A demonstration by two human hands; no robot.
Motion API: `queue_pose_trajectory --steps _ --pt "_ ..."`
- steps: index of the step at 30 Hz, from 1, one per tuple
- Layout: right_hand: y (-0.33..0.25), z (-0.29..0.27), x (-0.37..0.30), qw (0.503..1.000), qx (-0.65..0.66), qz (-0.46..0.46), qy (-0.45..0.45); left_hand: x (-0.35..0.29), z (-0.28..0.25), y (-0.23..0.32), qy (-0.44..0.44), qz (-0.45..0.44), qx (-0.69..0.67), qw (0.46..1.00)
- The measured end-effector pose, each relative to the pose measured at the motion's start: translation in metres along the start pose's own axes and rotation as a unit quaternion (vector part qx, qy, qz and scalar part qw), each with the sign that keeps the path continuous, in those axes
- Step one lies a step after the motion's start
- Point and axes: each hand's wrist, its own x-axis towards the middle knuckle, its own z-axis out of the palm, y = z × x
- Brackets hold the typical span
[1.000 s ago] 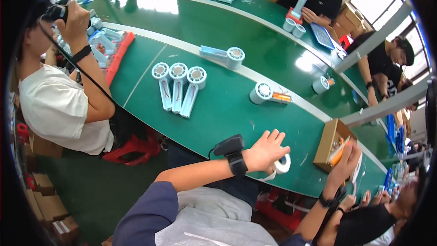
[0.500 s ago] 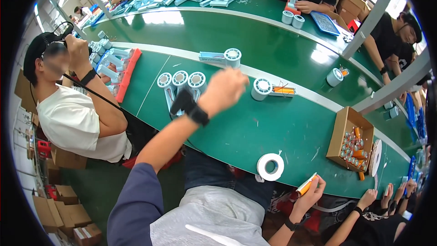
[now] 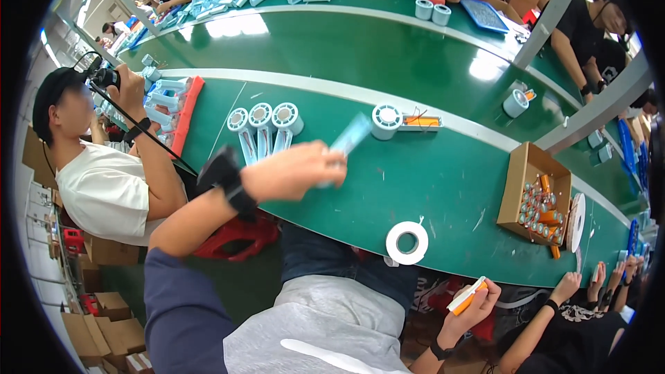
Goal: The person applies tape to batteries by hand and places them into fan housings, eventually emptying a box of batteries onto the table to continue the process.
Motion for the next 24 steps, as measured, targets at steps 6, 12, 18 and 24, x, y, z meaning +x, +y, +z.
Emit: queue_pose_trajectory --steps 6,12,18,24 --pt "0.002 0.049 0.021 0.996 -0.049 -0.031 -0.070 -0.029 0.034 0.037 -0.019 0.063 0.036 0.997" --pt "-0.008 0.093 0.015 0.990 -0.008 -0.001 -0.140 -0.022 0.053 0.052 0.166 -0.100 0.041 0.980" --pt "0.002 0.116 0.024 0.983 -0.057 -0.041 -0.171 -0.014 0.070 0.069 0.097 -0.262 0.074 0.957" --pt "-0.017 0.142 0.050 0.983 -0.067 0.066 -0.156 -0.009 0.072 0.056 0.146 -0.202 0.024 0.968"
